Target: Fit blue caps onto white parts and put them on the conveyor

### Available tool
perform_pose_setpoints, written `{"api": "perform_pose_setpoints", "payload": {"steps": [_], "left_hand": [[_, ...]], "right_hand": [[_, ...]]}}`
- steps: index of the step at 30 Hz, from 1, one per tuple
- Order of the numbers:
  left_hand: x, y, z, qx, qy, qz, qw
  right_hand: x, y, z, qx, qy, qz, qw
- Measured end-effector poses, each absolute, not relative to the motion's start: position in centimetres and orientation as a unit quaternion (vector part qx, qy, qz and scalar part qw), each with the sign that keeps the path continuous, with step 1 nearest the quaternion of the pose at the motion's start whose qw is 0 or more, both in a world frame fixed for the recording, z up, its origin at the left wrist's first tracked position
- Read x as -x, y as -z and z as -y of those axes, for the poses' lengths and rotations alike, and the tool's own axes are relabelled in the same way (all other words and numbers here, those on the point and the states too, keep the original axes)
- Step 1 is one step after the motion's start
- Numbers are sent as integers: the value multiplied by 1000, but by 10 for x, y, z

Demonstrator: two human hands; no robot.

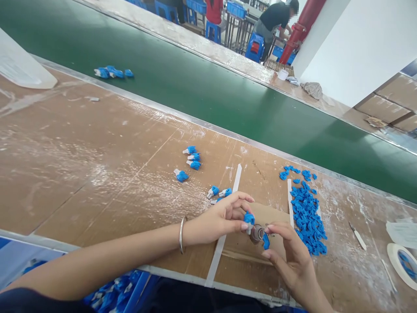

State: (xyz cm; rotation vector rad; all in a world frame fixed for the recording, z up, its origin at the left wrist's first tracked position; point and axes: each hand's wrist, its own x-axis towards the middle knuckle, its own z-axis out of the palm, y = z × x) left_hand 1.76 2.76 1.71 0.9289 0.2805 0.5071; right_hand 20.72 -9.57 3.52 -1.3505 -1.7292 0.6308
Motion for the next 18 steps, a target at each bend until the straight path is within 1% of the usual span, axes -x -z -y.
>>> {"api": "perform_pose_setpoints", "payload": {"steps": [3, 5, 7, 11, 15, 18], "left_hand": [[-17, -19, -20, -411, -213, -112, 879], [-16, -19, -17, -399, -201, -105, 888], [-15, -19, -15, -391, -194, -99, 894], [-15, -18, -15, -385, -195, -104, 896], [-15, -21, -16, -375, -197, -120, 898], [-15, -20, -17, -362, -201, -133, 901]], "right_hand": [[-189, -29, 100, 532, -308, 580, 534], [-178, -25, 99, 534, -325, 533, 570], [-171, -23, 98, 543, -324, 509, 584], [-167, -23, 93, 552, -278, 536, 575], [-167, -26, 88, 550, -157, 639, 515], [-162, -26, 87, 537, -71, 680, 495]]}}
